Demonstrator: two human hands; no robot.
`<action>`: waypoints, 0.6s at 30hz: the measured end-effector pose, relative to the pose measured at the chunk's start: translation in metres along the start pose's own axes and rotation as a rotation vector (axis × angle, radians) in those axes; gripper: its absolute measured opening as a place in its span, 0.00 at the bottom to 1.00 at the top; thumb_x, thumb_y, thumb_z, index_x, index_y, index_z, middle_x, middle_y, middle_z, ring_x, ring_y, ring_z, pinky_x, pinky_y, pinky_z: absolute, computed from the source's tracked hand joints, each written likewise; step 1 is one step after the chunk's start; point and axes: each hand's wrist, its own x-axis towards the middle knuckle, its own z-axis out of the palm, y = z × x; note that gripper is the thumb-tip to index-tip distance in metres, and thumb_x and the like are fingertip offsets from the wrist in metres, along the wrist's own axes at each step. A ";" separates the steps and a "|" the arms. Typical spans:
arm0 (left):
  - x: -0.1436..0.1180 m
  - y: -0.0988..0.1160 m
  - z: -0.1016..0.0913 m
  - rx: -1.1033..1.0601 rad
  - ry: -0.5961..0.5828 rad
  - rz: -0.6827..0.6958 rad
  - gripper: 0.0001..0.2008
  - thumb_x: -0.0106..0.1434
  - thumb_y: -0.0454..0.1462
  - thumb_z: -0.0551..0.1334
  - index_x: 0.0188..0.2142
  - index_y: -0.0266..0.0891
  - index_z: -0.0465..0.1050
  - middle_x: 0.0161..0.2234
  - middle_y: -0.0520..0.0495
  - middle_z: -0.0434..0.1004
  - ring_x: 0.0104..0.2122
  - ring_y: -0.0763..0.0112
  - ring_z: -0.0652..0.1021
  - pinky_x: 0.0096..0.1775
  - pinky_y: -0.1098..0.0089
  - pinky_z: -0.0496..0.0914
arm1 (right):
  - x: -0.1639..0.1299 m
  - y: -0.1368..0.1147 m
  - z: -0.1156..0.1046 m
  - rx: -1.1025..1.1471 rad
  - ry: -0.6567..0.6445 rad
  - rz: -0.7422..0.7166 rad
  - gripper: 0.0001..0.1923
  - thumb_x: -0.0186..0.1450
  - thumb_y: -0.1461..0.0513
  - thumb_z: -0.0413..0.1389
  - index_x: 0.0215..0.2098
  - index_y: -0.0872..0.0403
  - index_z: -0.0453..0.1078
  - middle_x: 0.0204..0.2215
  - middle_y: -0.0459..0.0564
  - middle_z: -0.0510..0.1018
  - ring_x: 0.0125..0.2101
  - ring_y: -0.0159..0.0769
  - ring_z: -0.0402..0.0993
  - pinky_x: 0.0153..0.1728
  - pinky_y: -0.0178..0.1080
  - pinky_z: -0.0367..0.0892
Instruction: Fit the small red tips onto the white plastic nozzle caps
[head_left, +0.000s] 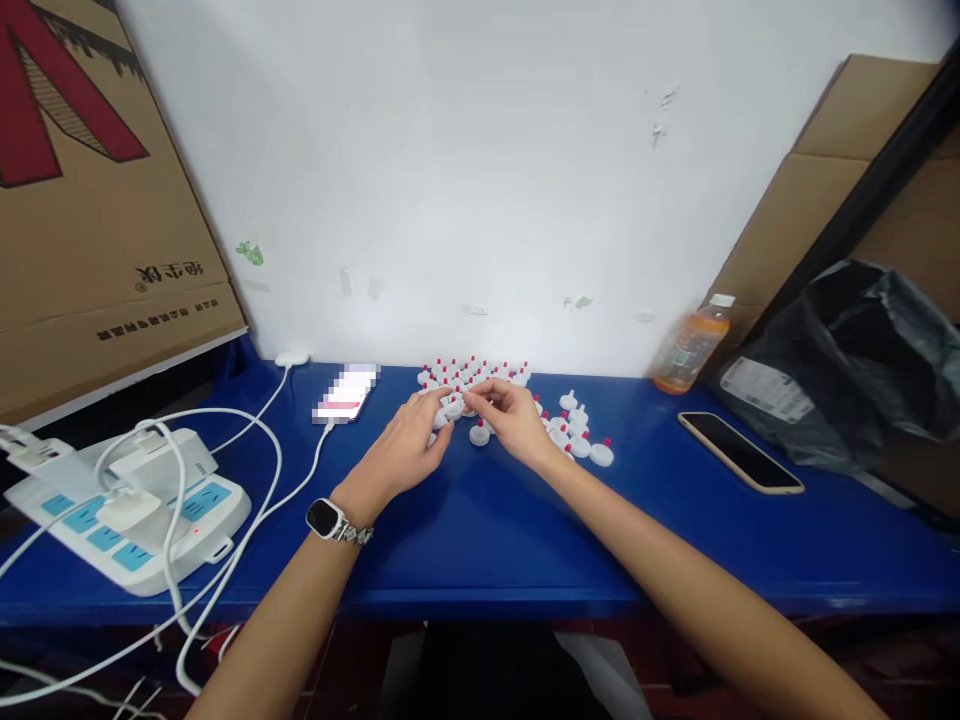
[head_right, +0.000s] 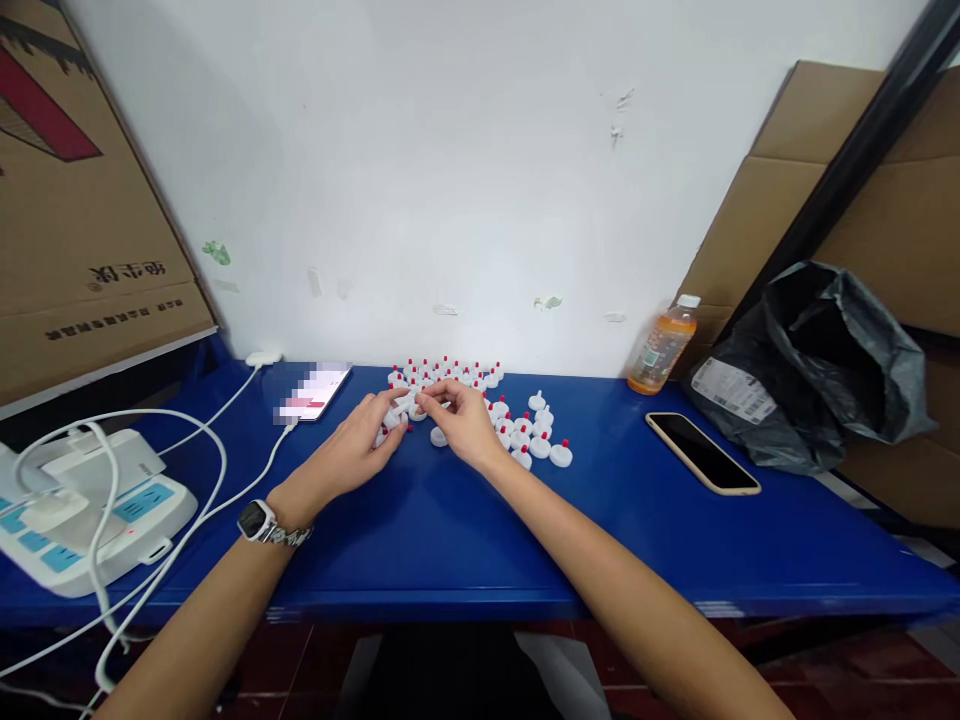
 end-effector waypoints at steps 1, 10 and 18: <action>0.000 0.003 0.001 -0.001 0.003 0.020 0.22 0.71 0.40 0.51 0.63 0.38 0.57 0.47 0.39 0.70 0.47 0.58 0.74 0.50 0.55 0.70 | -0.002 0.000 0.001 0.025 0.006 0.009 0.17 0.61 0.48 0.61 0.34 0.54 0.73 0.28 0.48 0.79 0.29 0.34 0.75 0.31 0.36 0.67; -0.002 0.005 0.006 0.000 -0.008 0.084 0.24 0.73 0.42 0.50 0.66 0.40 0.52 0.60 0.35 0.65 0.60 0.53 0.68 0.59 0.50 0.64 | -0.004 -0.005 0.010 0.181 0.086 0.080 0.20 0.53 0.45 0.67 0.30 0.51 0.71 0.26 0.46 0.79 0.29 0.35 0.75 0.34 0.39 0.71; 0.002 0.009 0.011 -0.021 0.062 0.073 0.32 0.73 0.45 0.49 0.71 0.38 0.37 0.62 0.30 0.63 0.59 0.51 0.69 0.57 0.50 0.67 | -0.013 -0.009 0.026 0.023 0.268 -0.050 0.19 0.62 0.46 0.59 0.28 0.52 0.69 0.26 0.47 0.76 0.28 0.33 0.69 0.31 0.37 0.67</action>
